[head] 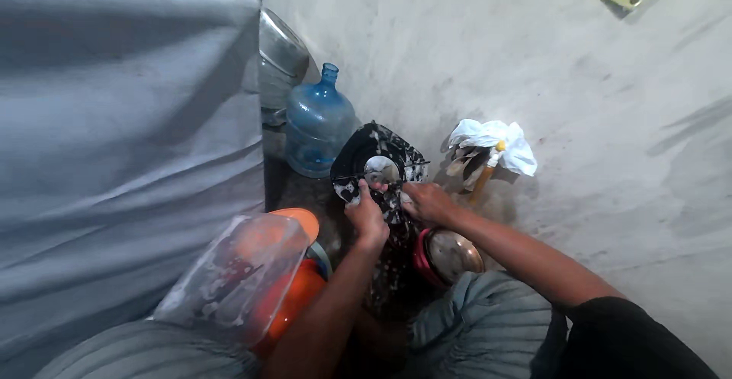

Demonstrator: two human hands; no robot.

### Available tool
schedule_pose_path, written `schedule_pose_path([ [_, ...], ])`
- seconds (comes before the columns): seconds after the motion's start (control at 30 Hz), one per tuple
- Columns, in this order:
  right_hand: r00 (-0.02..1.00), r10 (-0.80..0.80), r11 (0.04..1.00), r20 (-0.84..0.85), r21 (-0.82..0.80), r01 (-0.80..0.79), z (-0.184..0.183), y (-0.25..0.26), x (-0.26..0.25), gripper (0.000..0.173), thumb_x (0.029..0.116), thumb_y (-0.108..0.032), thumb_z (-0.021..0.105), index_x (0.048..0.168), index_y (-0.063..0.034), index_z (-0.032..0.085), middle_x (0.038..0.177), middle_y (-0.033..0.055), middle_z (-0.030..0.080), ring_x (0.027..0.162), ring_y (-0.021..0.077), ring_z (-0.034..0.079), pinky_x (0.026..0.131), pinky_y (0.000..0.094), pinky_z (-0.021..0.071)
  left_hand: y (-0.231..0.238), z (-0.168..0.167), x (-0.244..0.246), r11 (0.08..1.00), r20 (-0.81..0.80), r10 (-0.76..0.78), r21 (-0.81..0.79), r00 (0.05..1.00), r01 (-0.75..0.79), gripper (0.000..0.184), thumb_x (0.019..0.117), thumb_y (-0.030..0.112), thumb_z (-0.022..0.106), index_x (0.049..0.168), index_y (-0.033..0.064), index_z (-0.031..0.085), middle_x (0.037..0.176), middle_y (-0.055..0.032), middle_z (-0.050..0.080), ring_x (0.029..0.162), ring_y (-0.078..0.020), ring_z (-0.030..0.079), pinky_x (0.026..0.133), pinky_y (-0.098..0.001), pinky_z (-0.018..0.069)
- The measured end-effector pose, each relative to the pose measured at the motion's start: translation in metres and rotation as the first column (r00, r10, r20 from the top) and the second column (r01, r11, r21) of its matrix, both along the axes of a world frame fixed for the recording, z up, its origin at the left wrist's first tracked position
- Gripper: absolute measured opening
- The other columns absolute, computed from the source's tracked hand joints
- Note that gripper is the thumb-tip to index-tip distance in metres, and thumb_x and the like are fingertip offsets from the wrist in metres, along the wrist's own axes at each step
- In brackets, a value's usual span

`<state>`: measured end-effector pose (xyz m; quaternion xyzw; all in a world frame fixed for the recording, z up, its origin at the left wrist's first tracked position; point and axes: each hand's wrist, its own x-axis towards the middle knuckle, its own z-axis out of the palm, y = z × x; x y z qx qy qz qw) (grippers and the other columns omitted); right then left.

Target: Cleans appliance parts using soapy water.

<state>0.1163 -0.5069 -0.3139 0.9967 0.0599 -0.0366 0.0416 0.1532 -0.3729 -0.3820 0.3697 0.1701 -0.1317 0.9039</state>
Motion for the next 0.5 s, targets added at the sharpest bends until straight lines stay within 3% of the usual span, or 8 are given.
schedule_pose_path([
  [0.1,0.997,-0.051,0.999,0.060,-0.005,0.051,0.016,-0.016,0.005,0.033,0.0987,-0.029,0.066,0.114,-0.0003,0.070,0.100,0.0223,0.072,0.094,0.0414,0.072,0.084,0.0613,0.0566,0.000,0.001,0.003,0.998,0.060,-0.043,0.039,0.997,0.041,0.040,0.1045,0.045,0.056,0.112,0.0070,0.065,0.091,-0.0065,0.074,0.081,-0.0191,0.071,0.072,-0.0387,0.0578],
  [0.17,0.951,-0.097,0.994,0.293,0.071,0.080,0.029,-0.023,0.003,0.028,0.0969,-0.025,0.065,0.102,0.0019,0.071,0.092,0.0225,0.071,0.087,0.0407,0.072,0.077,0.0612,0.0566,0.002,0.001,0.005,0.990,0.117,-0.089,0.123,0.989,0.074,0.039,0.1040,0.045,0.057,0.112,0.0082,0.067,0.093,-0.0058,0.075,0.079,-0.0173,0.071,0.070,-0.0368,0.0566],
  [0.23,0.789,-0.067,0.993,0.611,0.119,-0.007,0.040,-0.023,0.004,0.028,0.0958,-0.021,0.056,0.089,0.0038,0.069,0.081,0.0212,0.069,0.076,0.0367,0.070,0.067,0.0566,0.0558,0.000,-0.002,0.002,0.976,0.163,-0.136,0.192,0.977,0.104,0.043,0.1034,0.047,0.058,0.121,0.0083,0.063,0.095,-0.0056,0.075,0.079,-0.0164,0.070,0.070,-0.0367,0.0570],
  [0.27,0.707,-0.085,0.990,0.703,0.141,-0.022,0.047,-0.018,0.006,0.028,0.0963,-0.019,0.054,0.089,0.0046,0.068,0.082,0.0217,0.069,0.077,0.0353,0.071,0.068,0.0540,0.0555,-0.002,-0.005,0.001,0.969,0.179,-0.161,0.216,0.971,0.121,0.045,0.1034,0.046,0.058,0.125,0.0070,0.060,0.096,-0.0065,0.075,0.080,-0.0170,0.070,0.072,-0.0377,0.0568],
  [0.33,0.645,-0.151,0.973,0.749,0.228,-0.038,0.058,-0.009,0.014,0.025,0.0960,-0.016,0.057,0.095,0.0062,0.069,0.096,0.0224,0.068,0.089,0.0330,0.068,0.079,0.0489,0.0554,-0.008,-0.010,-0.004,0.956,0.209,-0.195,0.258,0.958,0.138,0.043,0.1041,0.042,0.059,0.125,0.0040,0.059,0.095,-0.0076,0.074,0.081,-0.0172,0.070,0.075,-0.0380,0.0575],
  [0.4,0.677,-0.192,0.959,0.710,0.283,-0.025,0.060,0.001,0.021,0.028,0.0937,-0.017,0.068,0.109,0.0071,0.068,0.111,0.0233,0.066,0.102,0.0336,0.067,0.090,0.0483,0.0562,-0.016,-0.016,-0.010,0.946,0.257,-0.216,0.294,0.942,0.137,0.036,0.1048,0.036,0.059,0.121,0.0034,0.061,0.091,-0.0065,0.075,0.078,-0.0157,0.071,0.075,-0.0363,0.0589],
  [0.5,0.805,-0.180,0.944,0.566,0.329,-0.021,0.046,0.014,0.029,0.037,0.0928,-0.015,0.073,0.122,0.0017,0.059,0.110,0.0196,0.070,0.099,0.0318,0.072,0.089,0.0504,0.0590,-0.022,-0.019,-0.019,0.908,0.331,-0.305,0.384,0.893,0.167,0.027,0.1053,0.028,0.060,0.119,0.0039,0.063,0.086,-0.0038,0.074,0.074,-0.0131,0.070,0.072,-0.0337,0.0590],
])
